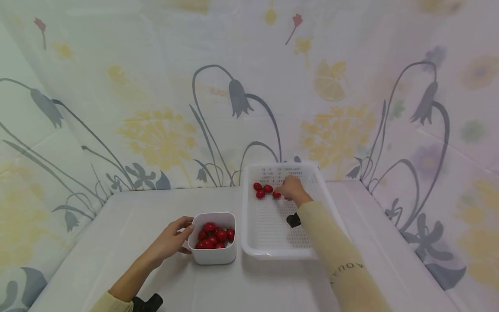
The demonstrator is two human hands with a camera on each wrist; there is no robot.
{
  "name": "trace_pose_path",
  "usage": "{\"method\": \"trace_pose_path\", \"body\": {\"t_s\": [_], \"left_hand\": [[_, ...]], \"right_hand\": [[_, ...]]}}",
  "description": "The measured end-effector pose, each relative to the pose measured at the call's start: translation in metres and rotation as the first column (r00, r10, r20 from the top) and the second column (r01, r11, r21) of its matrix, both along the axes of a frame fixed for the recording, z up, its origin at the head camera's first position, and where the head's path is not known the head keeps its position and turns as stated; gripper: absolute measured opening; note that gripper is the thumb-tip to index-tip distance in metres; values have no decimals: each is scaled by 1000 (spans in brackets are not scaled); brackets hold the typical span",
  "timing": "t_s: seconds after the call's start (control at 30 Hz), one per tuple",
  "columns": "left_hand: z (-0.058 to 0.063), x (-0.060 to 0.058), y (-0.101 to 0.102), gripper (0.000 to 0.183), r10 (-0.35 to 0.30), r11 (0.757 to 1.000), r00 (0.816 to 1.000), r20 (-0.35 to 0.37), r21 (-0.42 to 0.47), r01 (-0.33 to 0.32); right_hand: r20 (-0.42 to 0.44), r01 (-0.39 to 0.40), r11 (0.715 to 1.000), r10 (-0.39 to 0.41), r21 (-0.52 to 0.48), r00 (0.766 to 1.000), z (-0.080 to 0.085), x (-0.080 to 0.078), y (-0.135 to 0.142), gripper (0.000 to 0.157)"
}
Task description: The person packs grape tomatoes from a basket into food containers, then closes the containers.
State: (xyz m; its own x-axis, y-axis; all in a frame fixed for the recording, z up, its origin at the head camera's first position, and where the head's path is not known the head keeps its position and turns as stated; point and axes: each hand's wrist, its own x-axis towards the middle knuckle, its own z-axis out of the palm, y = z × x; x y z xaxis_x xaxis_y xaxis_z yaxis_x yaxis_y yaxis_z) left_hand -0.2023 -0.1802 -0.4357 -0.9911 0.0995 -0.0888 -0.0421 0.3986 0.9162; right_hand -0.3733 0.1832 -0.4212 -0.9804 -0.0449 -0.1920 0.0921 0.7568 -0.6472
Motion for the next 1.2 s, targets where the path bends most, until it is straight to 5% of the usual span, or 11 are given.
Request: {"method": "trace_pose_path", "body": {"t_s": [0.23, 0.5, 0.8, 1.2], "left_hand": [[-1, 0, 2, 30, -1, 1000, 1000, 3, 8, 0], [2, 1, 5, 31, -13, 1000, 1000, 3, 3, 13], [1, -1, 2, 31, -17, 1000, 1000, -3, 1, 17], [0, -1, 0, 30, -10, 1000, 1000, -3, -1, 10]], "right_hand": [[-13, 25, 1000, -25, 13, 1000, -9, -6, -1, 45], [-26, -7, 995, 9, 104, 1000, -7, -9, -2, 35], [-22, -70, 994, 72, 88, 997, -10, -14, -5, 26], [70, -106, 982, 118, -154, 991, -1, 0, -2, 26]]}}
